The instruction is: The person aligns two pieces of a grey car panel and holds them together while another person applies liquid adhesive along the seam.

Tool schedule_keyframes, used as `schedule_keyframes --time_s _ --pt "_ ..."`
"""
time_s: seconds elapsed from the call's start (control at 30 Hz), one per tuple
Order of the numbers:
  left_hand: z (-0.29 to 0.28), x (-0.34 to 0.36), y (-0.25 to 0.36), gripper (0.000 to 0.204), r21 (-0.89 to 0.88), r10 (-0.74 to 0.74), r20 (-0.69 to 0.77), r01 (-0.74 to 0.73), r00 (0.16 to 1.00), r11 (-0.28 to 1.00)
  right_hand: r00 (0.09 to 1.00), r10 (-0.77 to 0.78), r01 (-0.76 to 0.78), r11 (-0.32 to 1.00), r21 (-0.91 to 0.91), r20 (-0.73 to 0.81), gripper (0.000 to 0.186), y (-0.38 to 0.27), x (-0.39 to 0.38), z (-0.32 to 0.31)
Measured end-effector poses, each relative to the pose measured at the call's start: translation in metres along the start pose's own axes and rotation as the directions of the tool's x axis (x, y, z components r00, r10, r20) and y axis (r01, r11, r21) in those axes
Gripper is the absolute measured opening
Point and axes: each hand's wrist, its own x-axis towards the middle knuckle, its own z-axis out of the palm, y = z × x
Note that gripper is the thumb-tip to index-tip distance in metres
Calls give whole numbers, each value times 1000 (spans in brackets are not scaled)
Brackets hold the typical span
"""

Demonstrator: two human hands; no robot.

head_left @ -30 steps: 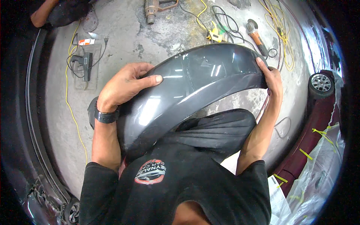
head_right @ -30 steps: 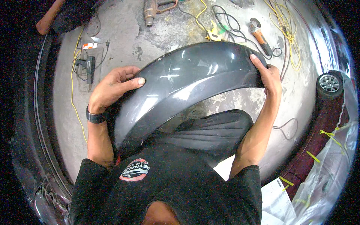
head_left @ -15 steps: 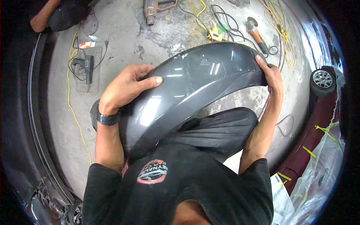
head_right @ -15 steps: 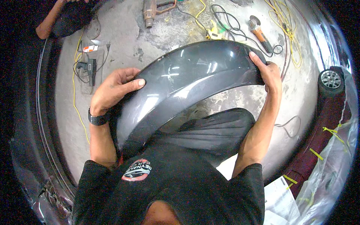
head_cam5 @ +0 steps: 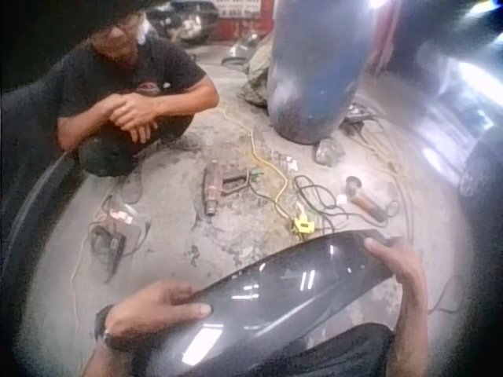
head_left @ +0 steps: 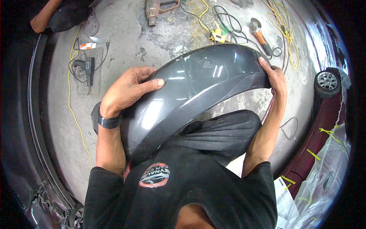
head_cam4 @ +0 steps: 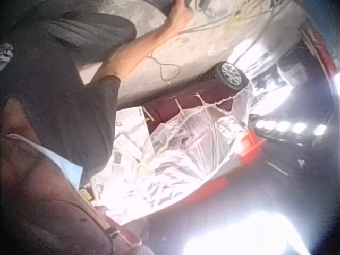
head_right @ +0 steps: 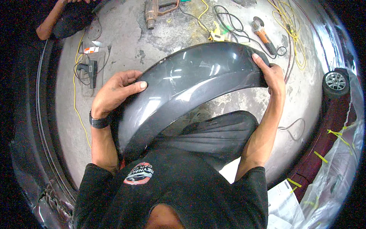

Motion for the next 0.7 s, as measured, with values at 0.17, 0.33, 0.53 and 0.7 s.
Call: schedule_keyframes --time_s 0.17,0.33,0.53,0.7 --pt "0 -2 -1 44 -15 30 -9 -30 1000 999 1000 -1 1 1000 -1 20 78 0 -3 2" --pt "0 -1 1 43 -45 35 -21 -36 999 998 1000 -6 5 1000 15 28 79 -1 1 4" --pt "2 7 8 44 65 65 -39 -63 997 996 1000 22 -22 998 -57 -5 88 15 18 -14" --pt "-1 2 0 42 8 74 -64 -74 995 997 999 -2 -8 982 -191 -50 103 18 18 0"
